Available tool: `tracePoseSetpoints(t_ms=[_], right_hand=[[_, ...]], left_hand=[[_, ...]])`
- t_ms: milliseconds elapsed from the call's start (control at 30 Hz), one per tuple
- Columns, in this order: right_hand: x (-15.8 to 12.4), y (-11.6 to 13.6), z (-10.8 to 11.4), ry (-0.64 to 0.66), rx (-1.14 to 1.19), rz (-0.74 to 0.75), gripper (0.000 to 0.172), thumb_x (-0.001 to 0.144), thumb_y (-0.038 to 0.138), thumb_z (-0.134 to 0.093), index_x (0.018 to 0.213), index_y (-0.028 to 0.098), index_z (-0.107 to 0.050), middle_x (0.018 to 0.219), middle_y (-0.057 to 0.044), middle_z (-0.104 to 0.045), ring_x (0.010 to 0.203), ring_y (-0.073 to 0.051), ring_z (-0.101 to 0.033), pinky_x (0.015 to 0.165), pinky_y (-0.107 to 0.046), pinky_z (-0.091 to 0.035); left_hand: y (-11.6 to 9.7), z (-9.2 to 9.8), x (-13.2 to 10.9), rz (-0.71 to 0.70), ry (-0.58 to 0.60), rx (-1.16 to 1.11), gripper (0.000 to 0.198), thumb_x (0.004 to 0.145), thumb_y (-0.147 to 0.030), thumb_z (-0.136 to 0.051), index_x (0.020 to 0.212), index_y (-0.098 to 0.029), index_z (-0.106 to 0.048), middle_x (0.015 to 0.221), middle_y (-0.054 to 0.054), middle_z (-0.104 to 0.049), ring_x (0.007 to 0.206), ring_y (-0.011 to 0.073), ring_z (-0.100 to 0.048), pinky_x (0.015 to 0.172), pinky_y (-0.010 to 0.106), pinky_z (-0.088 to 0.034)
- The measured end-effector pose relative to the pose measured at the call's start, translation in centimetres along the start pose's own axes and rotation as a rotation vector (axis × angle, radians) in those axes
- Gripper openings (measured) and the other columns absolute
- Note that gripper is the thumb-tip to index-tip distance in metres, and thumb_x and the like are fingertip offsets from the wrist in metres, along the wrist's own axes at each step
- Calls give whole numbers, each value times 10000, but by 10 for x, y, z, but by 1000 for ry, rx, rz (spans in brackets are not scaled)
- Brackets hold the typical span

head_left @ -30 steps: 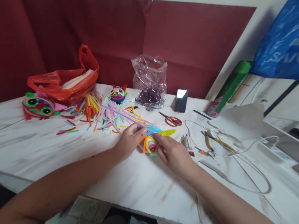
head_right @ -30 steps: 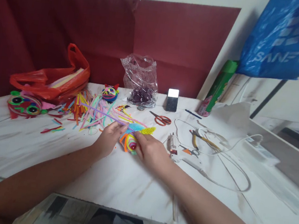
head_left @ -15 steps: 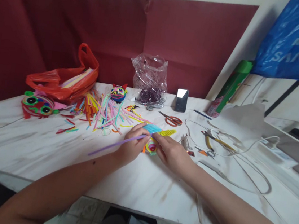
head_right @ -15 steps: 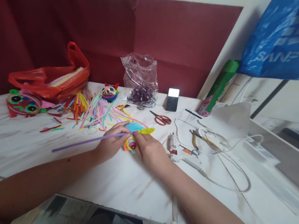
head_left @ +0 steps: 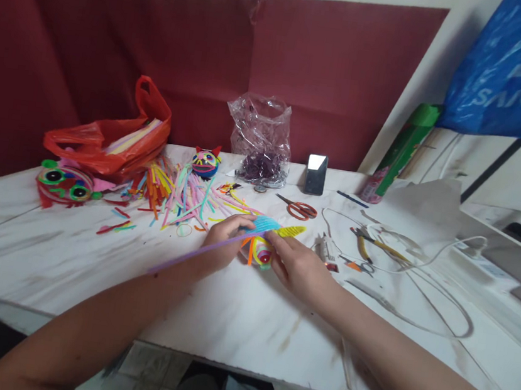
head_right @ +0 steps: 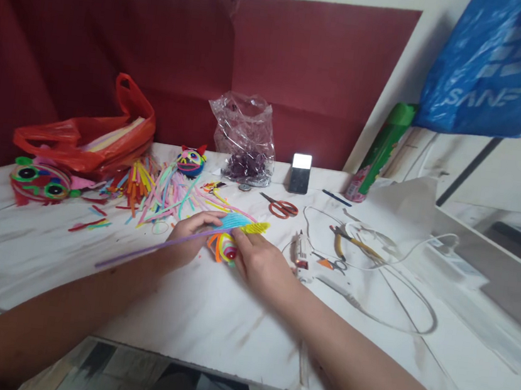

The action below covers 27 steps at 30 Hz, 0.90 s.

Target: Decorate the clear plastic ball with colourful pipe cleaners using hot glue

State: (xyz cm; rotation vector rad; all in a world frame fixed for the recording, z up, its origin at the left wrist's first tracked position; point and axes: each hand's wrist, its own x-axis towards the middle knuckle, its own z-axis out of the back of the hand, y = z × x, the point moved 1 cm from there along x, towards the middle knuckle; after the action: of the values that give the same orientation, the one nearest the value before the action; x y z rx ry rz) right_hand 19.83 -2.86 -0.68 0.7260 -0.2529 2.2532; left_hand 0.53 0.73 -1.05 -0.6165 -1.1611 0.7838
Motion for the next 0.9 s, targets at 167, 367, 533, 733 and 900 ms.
tracePoseSetpoints(t_ms=[167, 367, 533, 733, 900], right_hand=[[1, 2, 2, 20, 28, -18, 366, 915, 150, -409, 1259, 94, -521, 948, -160, -675, 811, -245, -650, 693, -350, -543], [0, 2, 1, 16, 52, -10, 334, 919, 151, -439, 1232, 134, -553, 924, -132, -659, 798, -225, -633, 683, -326, -524], [1, 3, 1, 2, 67, 20, 346, 928, 151, -408, 1241, 117, -552, 941, -143, -665, 815, -228, -634, 694, -338, -532], [0, 8, 3, 34, 63, 24, 359, 941, 175, -398, 1259, 150, -563, 925, -118, -656, 805, -218, -632, 697, -340, -541], [-3, 7, -1, 6, 127, 33, 386, 930, 158, -395, 1282, 125, -552, 933, -131, -649, 820, -219, -629, 710, -354, -552]], left_hand=[[-5, 8, 11, 274, 12, -145, 207, 710, -356, -644, 811, -176, -640, 1149, 102, -677, 1059, 271, -633, 873, 388, -517], [-6, 4, 11, 380, 92, -161, 340, 588, -315, -742, 828, -186, -539, 1208, 83, -616, 905, 197, -622, 773, 322, -493], [-2, 1, 9, 355, 64, -208, 416, 591, -306, -748, 906, -203, -496, 957, 10, -606, 847, 166, -579, 745, 287, -465], [-12, 1, 9, 405, 64, -166, 345, 609, -229, -697, 882, -211, -487, 817, -33, -578, 769, 154, -566, 687, 271, -451], [-16, 3, 12, 364, 23, -30, 341, 585, -174, -671, 881, -204, -505, 837, -21, -590, 824, 180, -585, 748, 301, -460]])
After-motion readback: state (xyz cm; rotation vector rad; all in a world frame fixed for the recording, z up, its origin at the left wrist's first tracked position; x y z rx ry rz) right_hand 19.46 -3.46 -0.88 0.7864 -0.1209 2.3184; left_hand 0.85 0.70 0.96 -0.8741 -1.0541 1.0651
